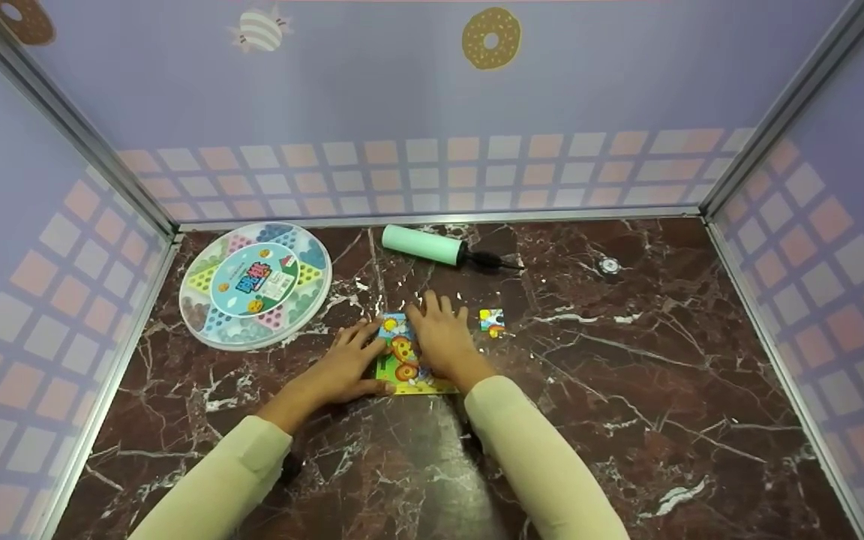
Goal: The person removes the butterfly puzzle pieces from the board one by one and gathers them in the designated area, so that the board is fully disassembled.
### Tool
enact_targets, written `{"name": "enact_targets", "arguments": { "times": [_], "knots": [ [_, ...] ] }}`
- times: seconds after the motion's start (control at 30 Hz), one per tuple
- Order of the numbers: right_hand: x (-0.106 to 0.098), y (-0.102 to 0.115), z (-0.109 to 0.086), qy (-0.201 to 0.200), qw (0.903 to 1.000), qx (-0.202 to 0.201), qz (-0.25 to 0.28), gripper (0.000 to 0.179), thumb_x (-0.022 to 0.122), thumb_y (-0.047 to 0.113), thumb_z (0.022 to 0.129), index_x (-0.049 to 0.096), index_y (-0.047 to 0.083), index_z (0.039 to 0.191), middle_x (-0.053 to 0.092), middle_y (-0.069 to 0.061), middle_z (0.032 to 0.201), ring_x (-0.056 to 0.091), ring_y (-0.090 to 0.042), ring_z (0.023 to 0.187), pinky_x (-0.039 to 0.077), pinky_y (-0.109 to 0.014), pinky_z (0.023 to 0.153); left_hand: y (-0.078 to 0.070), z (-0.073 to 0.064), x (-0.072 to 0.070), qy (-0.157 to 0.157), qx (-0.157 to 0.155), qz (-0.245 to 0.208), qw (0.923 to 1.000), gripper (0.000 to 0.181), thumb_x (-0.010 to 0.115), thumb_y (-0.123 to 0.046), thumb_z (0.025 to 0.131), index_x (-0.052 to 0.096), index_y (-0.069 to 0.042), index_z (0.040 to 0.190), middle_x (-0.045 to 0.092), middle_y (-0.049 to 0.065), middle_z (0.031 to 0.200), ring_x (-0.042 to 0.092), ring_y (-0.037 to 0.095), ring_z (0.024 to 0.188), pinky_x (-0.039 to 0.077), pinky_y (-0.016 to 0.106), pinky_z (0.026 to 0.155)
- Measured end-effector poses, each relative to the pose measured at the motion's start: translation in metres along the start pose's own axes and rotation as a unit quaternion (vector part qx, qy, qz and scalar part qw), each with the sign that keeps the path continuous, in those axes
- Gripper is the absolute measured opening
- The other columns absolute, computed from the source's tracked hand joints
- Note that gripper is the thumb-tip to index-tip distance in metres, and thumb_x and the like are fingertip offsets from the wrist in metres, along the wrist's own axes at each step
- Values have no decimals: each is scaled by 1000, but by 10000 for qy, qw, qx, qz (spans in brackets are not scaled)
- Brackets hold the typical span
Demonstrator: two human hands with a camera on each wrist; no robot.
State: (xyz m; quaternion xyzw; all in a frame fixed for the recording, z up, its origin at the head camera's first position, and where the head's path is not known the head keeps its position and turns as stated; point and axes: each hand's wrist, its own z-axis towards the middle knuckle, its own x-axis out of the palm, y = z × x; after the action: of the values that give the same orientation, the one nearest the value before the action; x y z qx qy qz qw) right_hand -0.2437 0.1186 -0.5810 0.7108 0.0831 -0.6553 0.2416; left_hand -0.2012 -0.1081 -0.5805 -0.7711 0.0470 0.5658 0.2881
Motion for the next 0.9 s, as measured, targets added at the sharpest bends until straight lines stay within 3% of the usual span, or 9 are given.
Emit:
{"name": "enact_targets", "arguments": {
  "times": [0.13,0.37,0.53,0.7,0.9],
  "knots": [
    [1,1,-1,69,10000,-47,-11,53,75,24,107,56,14,155,42,-25,162,48,-46,144,49,-73,107,1,-1,0,14,20,-103,9999,83,81,-55,96,51,-17,164,21,21,184,18,52,170,15,72,138],
    [3,3,-3,13,9998,-137,123,58,78,21,104,57,11,156,39,-28,167,46,-49,147,48,-74,109,22,10,22,-206,197,-594,9978,89,77,-67,94,50,-22,165,18,16,186,15,50,170,11,74,137],
    [1,3,-3,63,9998,-139,107,62,80,23,103,56,9,158,38,-29,168,44,-50,150,47,-76,111,29,16,29,-270,202,-565,9978,91,81,-67,90,51,-24,165,19,16,186,16,50,170,11,75,137],
    [0,3,-3,166,9998,-66,96,62,79,21,103,56,10,160,37,-29,168,43,-50,150,47,-75,112,13,5,12,-107,177,-523,9984,87,81,-60,94,51,-17,164,20,21,184,17,52,169,12,74,137],
    [0,1,-3,62,9997,-145,159,54,71,18,108,55,11,159,41,-28,160,47,-48,141,49,-71,105,6,-1,4,-111,144,-353,9992,85,79,-58,97,50,-16,164,20,22,184,18,51,169,13,72,138]
  ]
}}
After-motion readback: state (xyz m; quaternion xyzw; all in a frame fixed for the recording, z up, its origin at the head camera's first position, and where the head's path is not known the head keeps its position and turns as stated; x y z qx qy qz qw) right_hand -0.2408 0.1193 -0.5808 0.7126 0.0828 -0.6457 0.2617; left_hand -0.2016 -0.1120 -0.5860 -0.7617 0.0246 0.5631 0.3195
